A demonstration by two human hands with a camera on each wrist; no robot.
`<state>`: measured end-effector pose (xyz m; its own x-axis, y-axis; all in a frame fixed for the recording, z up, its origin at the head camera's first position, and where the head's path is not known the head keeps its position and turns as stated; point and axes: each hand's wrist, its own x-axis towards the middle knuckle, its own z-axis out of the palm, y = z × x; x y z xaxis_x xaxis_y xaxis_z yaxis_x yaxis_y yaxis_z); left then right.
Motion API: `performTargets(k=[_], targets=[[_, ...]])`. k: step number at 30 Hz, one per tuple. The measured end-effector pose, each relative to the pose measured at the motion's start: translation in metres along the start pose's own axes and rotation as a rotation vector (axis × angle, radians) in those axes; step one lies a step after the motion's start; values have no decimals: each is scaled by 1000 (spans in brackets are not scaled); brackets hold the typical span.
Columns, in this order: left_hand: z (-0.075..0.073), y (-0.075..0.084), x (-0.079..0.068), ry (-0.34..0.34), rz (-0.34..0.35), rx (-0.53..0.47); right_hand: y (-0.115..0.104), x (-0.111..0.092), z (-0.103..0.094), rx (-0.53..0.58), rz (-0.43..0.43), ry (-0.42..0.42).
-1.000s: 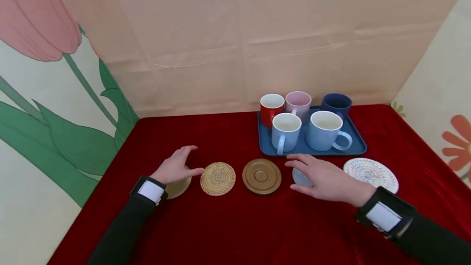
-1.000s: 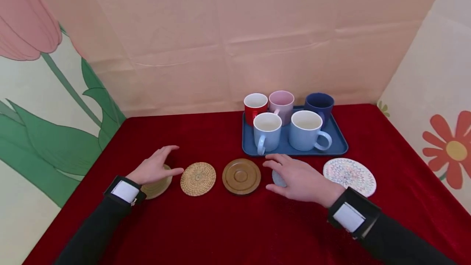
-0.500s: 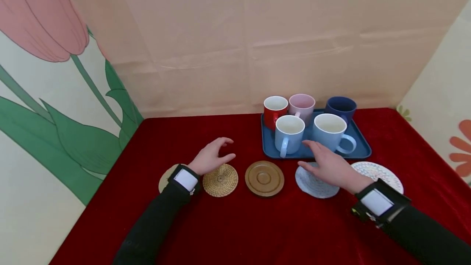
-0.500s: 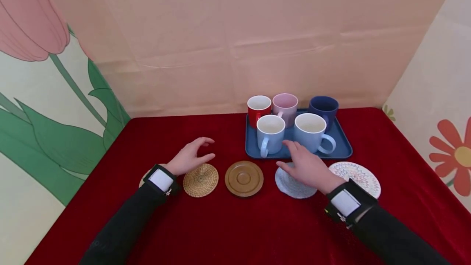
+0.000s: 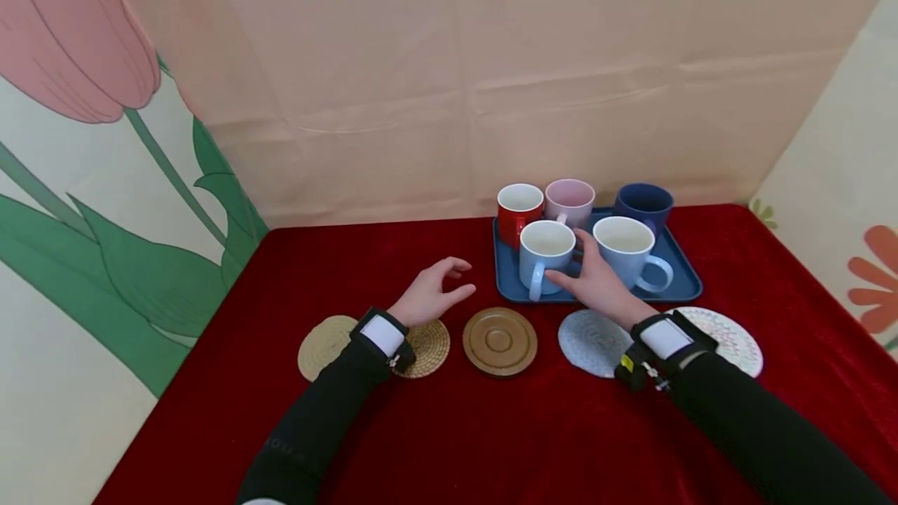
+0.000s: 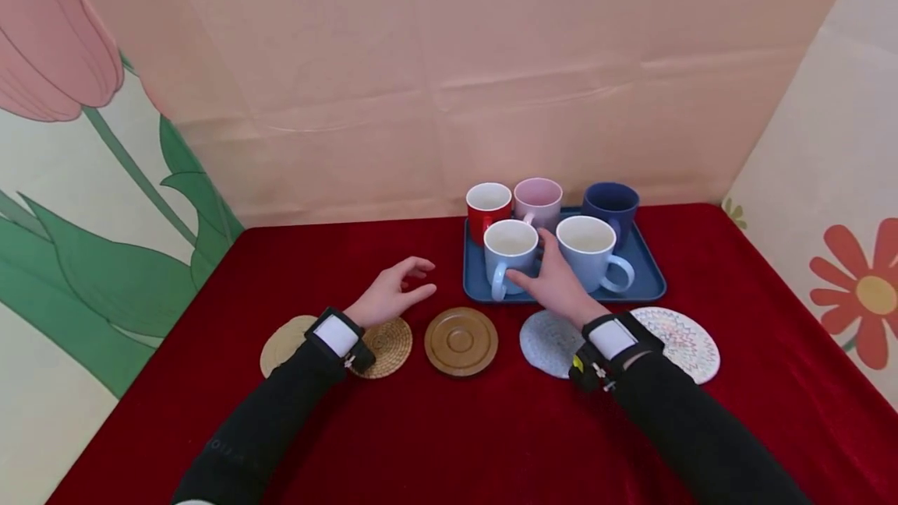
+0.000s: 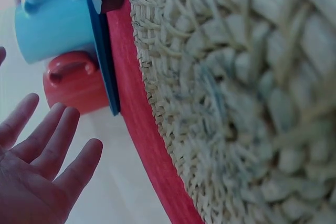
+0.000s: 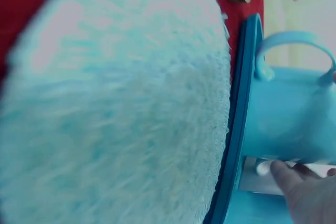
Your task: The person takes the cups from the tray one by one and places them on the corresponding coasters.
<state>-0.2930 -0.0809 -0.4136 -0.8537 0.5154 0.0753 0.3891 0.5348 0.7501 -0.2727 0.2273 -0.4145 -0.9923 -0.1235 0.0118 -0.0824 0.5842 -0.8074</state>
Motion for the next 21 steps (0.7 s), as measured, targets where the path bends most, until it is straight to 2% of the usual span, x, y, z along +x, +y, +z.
performTargets(k=[4, 8, 14, 21], targets=[[-2, -2, -2, 10, 3, 2, 1, 10, 1, 57, -41, 16], [-6, -1, -2, 20, 9, 0, 1, 16, 1, 56, -55, 33], [-10, 1, -1, 32, 13, -4, -3, 18, 4, -3, -32, 83], [-12, 0, 0, 37, 10, 3, -16, 14, 20, -33, 19, 165]])
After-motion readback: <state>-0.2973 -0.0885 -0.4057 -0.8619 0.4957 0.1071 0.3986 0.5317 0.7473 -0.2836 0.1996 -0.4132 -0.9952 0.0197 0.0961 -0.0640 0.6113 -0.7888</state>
